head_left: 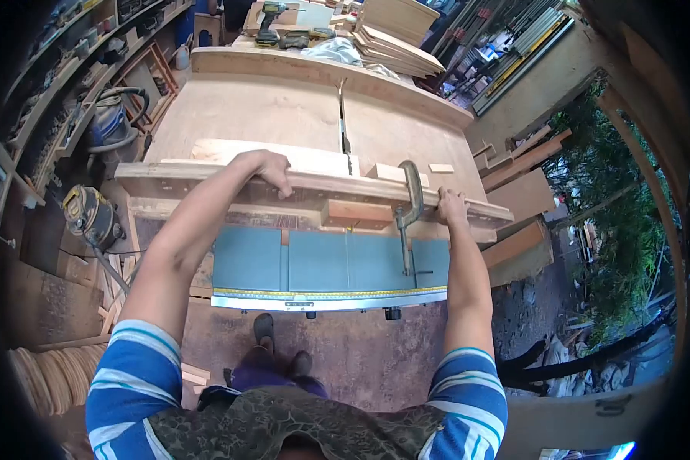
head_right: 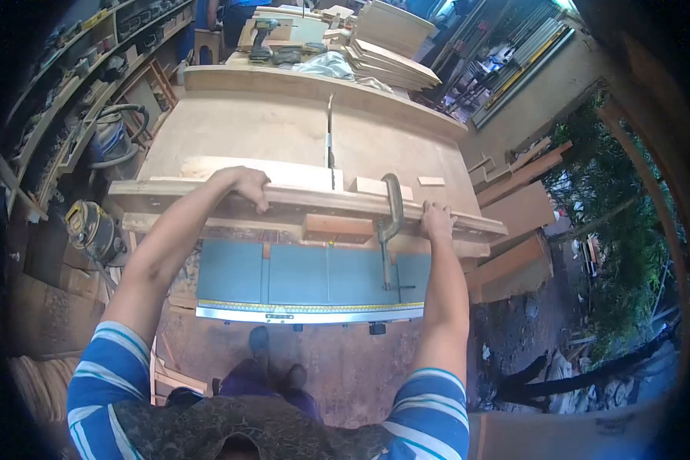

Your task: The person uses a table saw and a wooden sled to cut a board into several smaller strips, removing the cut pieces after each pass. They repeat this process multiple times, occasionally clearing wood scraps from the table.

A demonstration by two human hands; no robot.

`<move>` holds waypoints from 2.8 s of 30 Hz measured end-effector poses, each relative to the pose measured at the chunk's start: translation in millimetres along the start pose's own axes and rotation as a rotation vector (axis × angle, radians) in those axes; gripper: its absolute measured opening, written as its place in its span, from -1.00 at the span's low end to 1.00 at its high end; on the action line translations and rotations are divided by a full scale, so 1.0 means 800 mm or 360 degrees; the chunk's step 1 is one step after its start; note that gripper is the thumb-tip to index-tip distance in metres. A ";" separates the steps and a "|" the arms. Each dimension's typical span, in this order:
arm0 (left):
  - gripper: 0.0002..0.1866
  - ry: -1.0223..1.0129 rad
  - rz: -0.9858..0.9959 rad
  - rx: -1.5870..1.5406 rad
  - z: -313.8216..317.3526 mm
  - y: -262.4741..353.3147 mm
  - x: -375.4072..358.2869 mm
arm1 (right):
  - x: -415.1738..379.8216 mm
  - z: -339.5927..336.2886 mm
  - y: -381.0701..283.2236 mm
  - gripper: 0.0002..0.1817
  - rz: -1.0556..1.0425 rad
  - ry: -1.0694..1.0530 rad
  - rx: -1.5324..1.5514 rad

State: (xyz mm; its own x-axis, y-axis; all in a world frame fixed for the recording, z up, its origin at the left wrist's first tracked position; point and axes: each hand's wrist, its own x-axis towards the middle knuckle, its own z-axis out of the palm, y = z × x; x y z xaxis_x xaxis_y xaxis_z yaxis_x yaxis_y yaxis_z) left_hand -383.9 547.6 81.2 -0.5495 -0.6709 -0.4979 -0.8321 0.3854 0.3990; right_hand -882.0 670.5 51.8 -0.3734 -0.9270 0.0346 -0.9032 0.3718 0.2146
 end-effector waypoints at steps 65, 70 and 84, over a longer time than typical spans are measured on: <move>-0.48 0.0705 -0.0065 0.0044 0.147 0.010 -0.047 | -0.031 -0.038 0.058 -0.63 -0.0407 0.0296 0.1664; -0.48 0.0612 0.0011 0.0001 0.149 0.002 -0.045 | -0.059 -0.057 -0.059 -0.62 -0.0909 -0.0586 0.1513; 0.23 0.0338 0.0210 0.0058 0.135 0.087 -0.140 | -0.039 -0.034 -0.134 -0.62 -0.1345 -0.1245 0.1450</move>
State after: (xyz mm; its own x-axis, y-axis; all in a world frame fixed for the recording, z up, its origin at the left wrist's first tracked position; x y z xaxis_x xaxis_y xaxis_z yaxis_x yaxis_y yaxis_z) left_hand -388.4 718.0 81.5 -0.6286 -0.7298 -0.2687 -0.7583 0.4985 0.4200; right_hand -767.6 657.9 54.5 0.5735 -0.7281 -0.3755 -0.6143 -0.0790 -0.7851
